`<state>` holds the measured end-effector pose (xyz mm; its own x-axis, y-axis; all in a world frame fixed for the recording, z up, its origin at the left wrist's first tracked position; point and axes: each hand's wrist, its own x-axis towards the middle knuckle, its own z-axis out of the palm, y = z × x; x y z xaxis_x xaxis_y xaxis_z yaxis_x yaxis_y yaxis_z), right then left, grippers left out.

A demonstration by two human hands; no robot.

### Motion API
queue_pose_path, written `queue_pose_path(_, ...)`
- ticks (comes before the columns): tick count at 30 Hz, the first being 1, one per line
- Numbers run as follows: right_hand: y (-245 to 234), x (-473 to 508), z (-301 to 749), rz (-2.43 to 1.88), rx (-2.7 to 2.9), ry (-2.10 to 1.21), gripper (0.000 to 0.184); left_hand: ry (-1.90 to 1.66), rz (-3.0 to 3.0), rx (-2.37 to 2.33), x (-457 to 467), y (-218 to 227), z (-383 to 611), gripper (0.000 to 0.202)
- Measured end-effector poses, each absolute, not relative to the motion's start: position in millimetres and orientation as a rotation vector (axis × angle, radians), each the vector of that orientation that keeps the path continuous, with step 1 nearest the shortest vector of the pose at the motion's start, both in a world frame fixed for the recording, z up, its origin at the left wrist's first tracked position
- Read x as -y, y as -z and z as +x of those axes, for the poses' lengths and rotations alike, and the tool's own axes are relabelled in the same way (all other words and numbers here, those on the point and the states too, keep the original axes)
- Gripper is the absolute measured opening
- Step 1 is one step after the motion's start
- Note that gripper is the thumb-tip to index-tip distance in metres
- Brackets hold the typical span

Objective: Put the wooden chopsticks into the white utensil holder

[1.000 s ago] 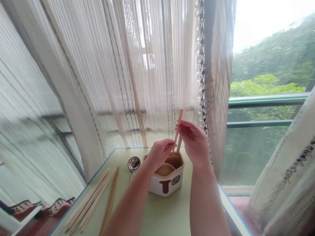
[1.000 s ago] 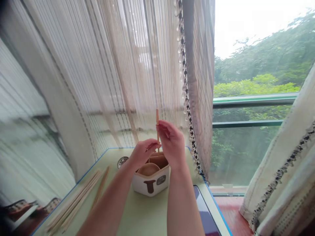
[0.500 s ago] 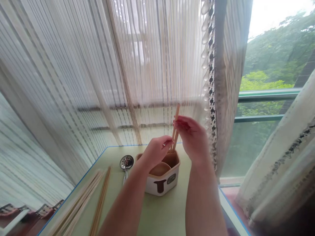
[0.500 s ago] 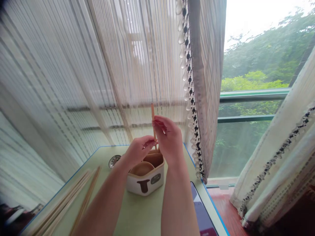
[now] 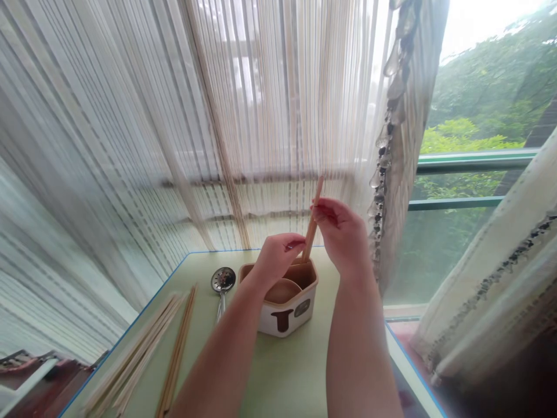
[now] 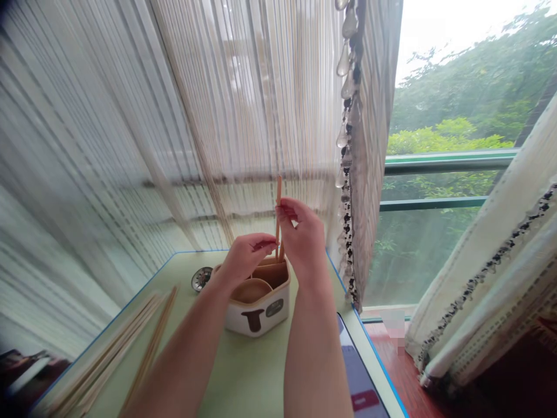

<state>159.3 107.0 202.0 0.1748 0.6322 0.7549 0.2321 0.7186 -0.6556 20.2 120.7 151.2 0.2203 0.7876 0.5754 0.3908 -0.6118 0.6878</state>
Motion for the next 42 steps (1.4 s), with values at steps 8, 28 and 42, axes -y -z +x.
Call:
queue_pose_path(8,-201.7,-105.6,164.5,-0.888,1.464,-0.263,0.019,-1.345,2.122,-1.239,-117.6,-147.7,31.2,0.014)
queue_pose_path(28,-189.2,-124.8,178.5,-0.953,1.530,-0.357,0.020,-1.138,2.251,-1.593,-124.8,-132.9,35.8,0.012)
queue_pose_path(42,-195.9,-115.4,184.1,-1.024,1.588,-0.291,0.021,-1.062,2.274,-1.819,-80.9,-167.3,34.9,0.028)
